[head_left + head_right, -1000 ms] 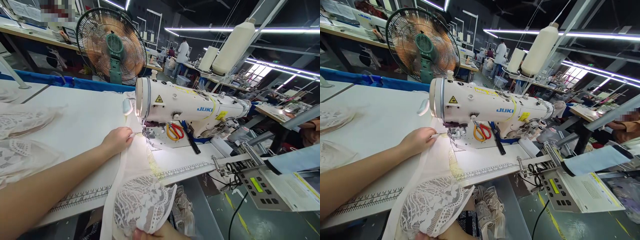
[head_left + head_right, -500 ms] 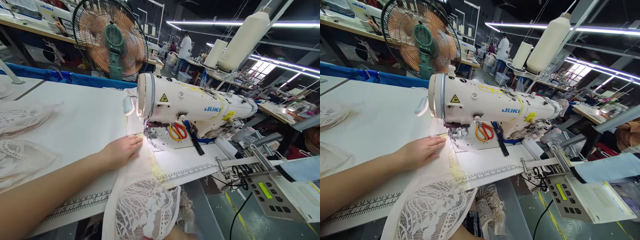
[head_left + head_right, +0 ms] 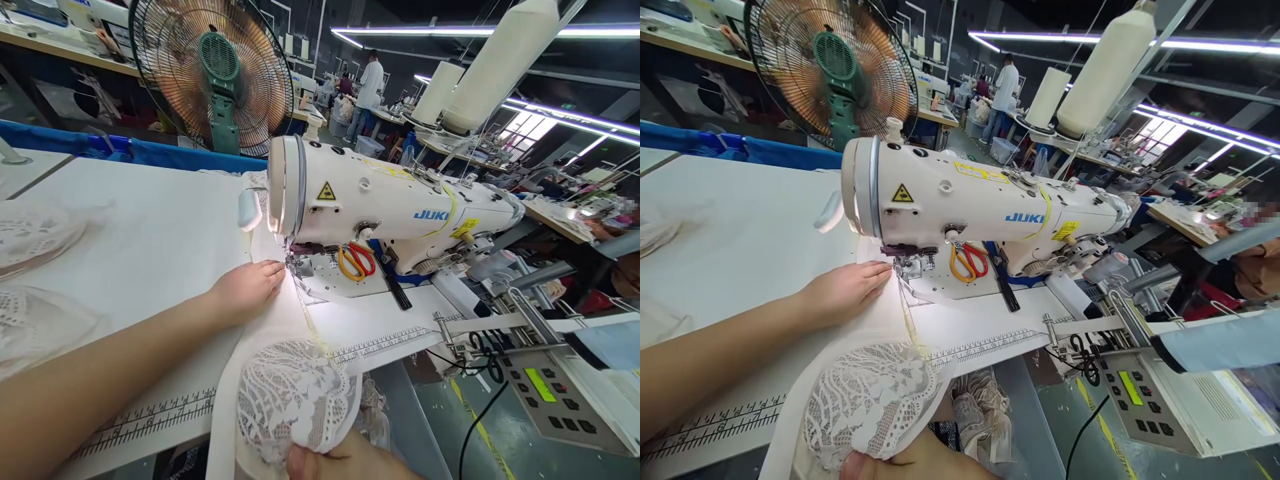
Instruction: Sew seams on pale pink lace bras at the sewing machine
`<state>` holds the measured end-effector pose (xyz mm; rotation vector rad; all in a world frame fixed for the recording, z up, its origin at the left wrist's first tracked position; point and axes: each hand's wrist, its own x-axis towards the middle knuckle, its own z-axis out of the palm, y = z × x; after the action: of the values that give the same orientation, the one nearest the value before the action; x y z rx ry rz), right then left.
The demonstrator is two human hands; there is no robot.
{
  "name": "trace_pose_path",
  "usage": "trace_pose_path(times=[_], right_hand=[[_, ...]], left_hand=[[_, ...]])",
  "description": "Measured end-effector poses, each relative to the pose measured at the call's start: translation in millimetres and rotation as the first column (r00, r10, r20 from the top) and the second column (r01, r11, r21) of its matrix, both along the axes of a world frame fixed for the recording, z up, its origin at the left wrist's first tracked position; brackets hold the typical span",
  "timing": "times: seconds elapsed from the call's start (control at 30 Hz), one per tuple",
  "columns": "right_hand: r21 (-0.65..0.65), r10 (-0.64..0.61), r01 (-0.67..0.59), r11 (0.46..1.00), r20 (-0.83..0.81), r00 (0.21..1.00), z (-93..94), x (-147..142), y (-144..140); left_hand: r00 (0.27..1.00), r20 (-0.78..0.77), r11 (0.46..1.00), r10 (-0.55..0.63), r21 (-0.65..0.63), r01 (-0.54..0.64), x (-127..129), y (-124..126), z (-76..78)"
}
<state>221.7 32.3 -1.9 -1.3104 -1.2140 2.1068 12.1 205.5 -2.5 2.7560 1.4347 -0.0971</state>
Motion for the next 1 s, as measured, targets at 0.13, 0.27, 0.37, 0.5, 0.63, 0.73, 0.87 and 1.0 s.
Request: trace_pose_path(times=[0.13, 0.27, 0.37, 0.5, 0.63, 0.73, 0.87, 1.0], right_hand=[[0.012, 0.088, -0.088, 0.996, -0.033, 0.996, -10.7, 6, 2], [0.076, 0.080, -0.077, 0.994, -0.036, 0.996, -17.2, 8, 2], [0.126, 0.161, -0.147, 0.981, -0.112, 0.981, -15.7, 9, 8], [0.209, 0.177, -0.142, 0.968, -0.156, 0.972, -10.2, 10, 14], [0.197, 0.154, -0.117, 0.973, -0.179, 0.972, -2.7, 10, 15], [0.229, 0.166, -0.118, 0.966, -0.202, 0.965, 1.2, 8, 16], [0.231, 0.167, -0.124, 0.965, -0.177, 0.970, 4.3, 7, 19], [0.236, 0.159, -0.110, 0.966, -0.199, 0.967, 6.5, 5, 21]], left_hand=[[0.999, -0.031, 0.990, -0.011, 0.138, 0.015, 2, -5, -1.5], [0.997, 0.002, 0.951, -0.078, 0.301, 0.074, -2, -10, -10.0], [0.990, 0.032, 0.956, -0.140, 0.263, 0.127, -5, -7, -15.8], [0.992, 0.091, 0.993, -0.085, 0.091, 0.077, -4, -2, -14.1], [0.996, 0.078, 0.999, -0.043, 0.032, 0.040, -1, -2, -8.4], [0.998, 0.059, 1.000, -0.028, 0.008, 0.027, 0, -3, -6.0], [0.999, 0.052, 1.000, -0.012, -0.006, 0.012, 3, -2, -3.3], [0.999, 0.034, 0.999, 0.014, -0.036, -0.012, 4, 0, -0.6]])
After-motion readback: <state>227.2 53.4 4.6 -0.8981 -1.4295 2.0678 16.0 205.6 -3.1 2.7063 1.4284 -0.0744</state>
